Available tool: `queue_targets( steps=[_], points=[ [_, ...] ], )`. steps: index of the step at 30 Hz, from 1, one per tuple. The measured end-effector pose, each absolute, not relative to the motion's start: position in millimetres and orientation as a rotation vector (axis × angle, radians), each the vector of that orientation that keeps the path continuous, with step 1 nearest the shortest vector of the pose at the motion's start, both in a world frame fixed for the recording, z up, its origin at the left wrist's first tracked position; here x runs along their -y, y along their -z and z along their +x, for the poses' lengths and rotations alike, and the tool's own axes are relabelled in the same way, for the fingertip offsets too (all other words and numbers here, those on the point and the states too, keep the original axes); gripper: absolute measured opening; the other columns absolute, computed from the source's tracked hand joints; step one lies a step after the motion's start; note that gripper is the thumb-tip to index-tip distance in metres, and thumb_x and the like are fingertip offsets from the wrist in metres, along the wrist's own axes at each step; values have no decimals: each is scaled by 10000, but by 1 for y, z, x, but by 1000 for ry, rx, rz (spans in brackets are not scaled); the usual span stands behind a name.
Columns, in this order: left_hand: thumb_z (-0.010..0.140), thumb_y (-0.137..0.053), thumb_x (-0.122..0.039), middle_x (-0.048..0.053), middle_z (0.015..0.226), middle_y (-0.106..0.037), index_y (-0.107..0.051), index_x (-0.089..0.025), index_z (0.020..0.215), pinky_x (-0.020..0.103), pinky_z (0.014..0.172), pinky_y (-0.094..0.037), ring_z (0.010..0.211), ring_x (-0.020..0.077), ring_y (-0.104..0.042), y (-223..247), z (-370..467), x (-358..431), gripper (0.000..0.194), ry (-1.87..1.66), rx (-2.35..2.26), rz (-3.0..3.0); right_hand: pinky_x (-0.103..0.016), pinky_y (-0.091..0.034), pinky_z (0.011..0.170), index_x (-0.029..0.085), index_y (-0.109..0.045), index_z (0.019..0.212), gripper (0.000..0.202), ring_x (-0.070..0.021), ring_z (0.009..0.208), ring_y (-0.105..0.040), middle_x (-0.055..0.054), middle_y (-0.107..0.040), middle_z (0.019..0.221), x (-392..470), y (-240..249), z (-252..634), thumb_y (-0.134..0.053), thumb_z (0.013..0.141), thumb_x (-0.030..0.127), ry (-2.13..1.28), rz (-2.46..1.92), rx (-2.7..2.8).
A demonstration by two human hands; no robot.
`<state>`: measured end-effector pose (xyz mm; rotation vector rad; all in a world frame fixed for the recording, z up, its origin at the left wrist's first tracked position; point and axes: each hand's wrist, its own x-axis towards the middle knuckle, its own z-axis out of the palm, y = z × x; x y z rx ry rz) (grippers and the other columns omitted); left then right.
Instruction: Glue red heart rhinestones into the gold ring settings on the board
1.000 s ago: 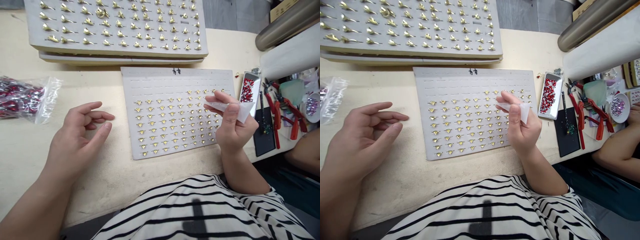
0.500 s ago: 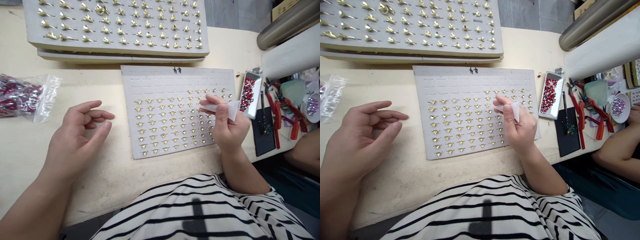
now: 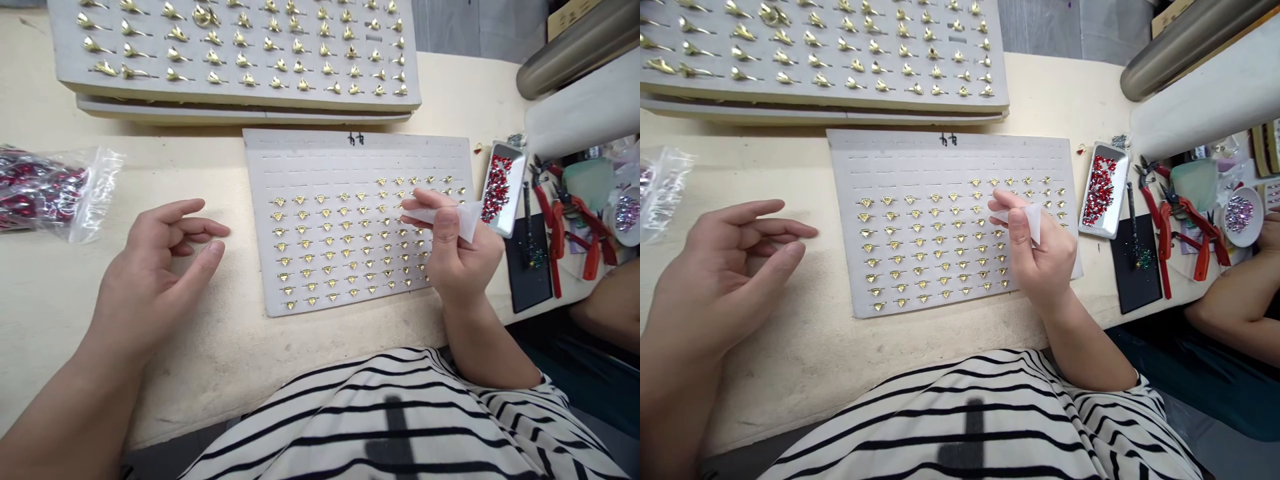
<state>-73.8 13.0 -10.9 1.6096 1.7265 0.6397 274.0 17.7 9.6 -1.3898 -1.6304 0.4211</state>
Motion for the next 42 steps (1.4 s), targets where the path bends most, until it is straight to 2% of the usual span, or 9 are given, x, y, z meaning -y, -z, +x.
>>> queue_targets(
  steps=[10, 17, 26, 42],
  points=[
    [910, -658, -376, 74, 1187, -755, -513, -298, 1451, 466, 914, -528, 1099, 280, -712, 8, -73, -13, 566, -658, -1707, 1594, -409, -744, 766, 291, -754, 1256, 305, -215, 966, -813, -8, -828, 1059, -16, -16, 266, -505, 1094, 360, -378, -1297, 1578],
    [916, -652, -369, 81, 1188, -751, -517, -275, 1449, 448, 913, -520, 1098, 269, -711, 9, -71, -14, 558, -664, -1691, 1595, -437, -736, 858, 289, -725, 1320, 304, -230, 1080, -797, -23, -811, 1195, -14, -8, 259, -541, 1079, 301, -580, -1226, 1615],
    [906, -650, -377, 80, 1178, -753, -518, -280, 1453, 485, 944, -526, 1085, 280, -719, 7, -71, -14, 571, -661, -1694, 1595, -422, -730, 869, 279, -745, 1293, 299, -219, 1035, -806, -23, -822, 1154, -15, -5, 261, -553, 1072, 340, -605, -1316, 1637],
    [906, -661, -370, 75, 1176, -754, -519, -283, 1455, 460, 925, -526, 1095, 273, -718, 8, -71, -13, 574, -677, -1692, 1589, -431, -738, 858, 284, -736, 1309, 303, -218, 1053, -800, -13, -818, 1171, -14, -10, 260, -542, 1077, 306, -563, -1279, 1637]
  ],
)
